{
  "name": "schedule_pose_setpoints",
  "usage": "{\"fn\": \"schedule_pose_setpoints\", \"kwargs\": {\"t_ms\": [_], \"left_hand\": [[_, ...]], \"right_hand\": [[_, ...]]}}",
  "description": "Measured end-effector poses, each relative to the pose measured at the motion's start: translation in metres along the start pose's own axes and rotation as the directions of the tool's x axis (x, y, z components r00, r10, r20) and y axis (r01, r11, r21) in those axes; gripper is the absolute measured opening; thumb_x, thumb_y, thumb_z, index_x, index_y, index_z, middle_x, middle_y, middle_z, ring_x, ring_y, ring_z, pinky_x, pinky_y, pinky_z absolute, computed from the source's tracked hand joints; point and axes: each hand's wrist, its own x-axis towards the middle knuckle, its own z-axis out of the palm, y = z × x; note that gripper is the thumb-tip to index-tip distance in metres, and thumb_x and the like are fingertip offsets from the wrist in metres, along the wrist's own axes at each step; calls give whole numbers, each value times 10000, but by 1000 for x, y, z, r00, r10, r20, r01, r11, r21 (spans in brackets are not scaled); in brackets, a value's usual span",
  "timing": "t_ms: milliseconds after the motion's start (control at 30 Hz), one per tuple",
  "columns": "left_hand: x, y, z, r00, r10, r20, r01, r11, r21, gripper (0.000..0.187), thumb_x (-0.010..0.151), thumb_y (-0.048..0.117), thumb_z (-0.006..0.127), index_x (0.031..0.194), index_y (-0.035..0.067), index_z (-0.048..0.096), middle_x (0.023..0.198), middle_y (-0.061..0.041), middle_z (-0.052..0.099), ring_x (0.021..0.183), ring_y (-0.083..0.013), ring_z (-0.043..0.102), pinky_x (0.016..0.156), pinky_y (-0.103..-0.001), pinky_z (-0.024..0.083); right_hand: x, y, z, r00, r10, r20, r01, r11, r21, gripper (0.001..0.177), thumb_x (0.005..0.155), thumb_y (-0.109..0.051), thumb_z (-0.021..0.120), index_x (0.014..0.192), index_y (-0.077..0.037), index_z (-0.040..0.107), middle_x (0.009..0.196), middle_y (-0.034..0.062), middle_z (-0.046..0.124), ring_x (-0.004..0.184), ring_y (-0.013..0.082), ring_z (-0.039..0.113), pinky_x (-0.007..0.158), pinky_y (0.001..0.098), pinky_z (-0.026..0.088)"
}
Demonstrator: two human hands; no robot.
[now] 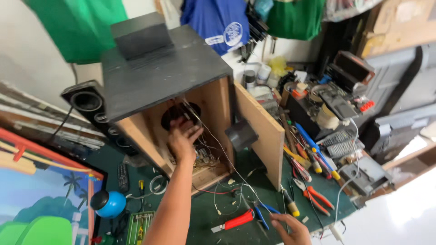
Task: The person works on the internal wiring of a wooden speaker cabinet. They use pliers to strip the insulation from red and white wires and then twist the exposed ends together by hand to create a connection.
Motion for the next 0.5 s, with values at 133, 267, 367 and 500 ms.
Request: {"fn": "schedule_pose_setpoints", "kwargs": {"t_ms": [133,267,367,500], "left_hand": [[105,-65,-47,989,120,-91,-133,978,-158,509,854,-204,510,1271,36,677,1107,-282,677,1036,-375,695,843,-781,648],[213,-107,-52,929,366,-52,-329,882,336,376,754,103,760,1125,134,813,995,-118,796,863,-319,710,660,-388,536],[222,-99,-36,797,603,-17,-433,591,680,268,822,295,827,1071,199,852,1013,21,846,996,-157,772,901,-252,562],[166,-52,-5,486,863,142,-526,158,836,111,782,314,825,776,207,853,763,-22,806,724,-235,748,711,-385,546]], "right_hand": [[4,6,17,987,-133,-86,143,982,123,188,857,-236,854,1007,-175,950,1029,-16,960,967,106,885,926,285,648],[20,1,13,982,-186,-5,186,981,45,234,882,-278,829,1087,-215,923,1097,-45,938,1036,87,871,956,276,659],[27,-5,10,995,-57,79,62,997,-56,258,893,-310,825,1130,-264,919,1169,-71,927,1095,72,868,1010,276,667],[41,19,24,992,-128,10,128,992,-7,228,863,-299,854,1065,-267,955,1083,-90,957,1034,35,894,976,217,650]]}}
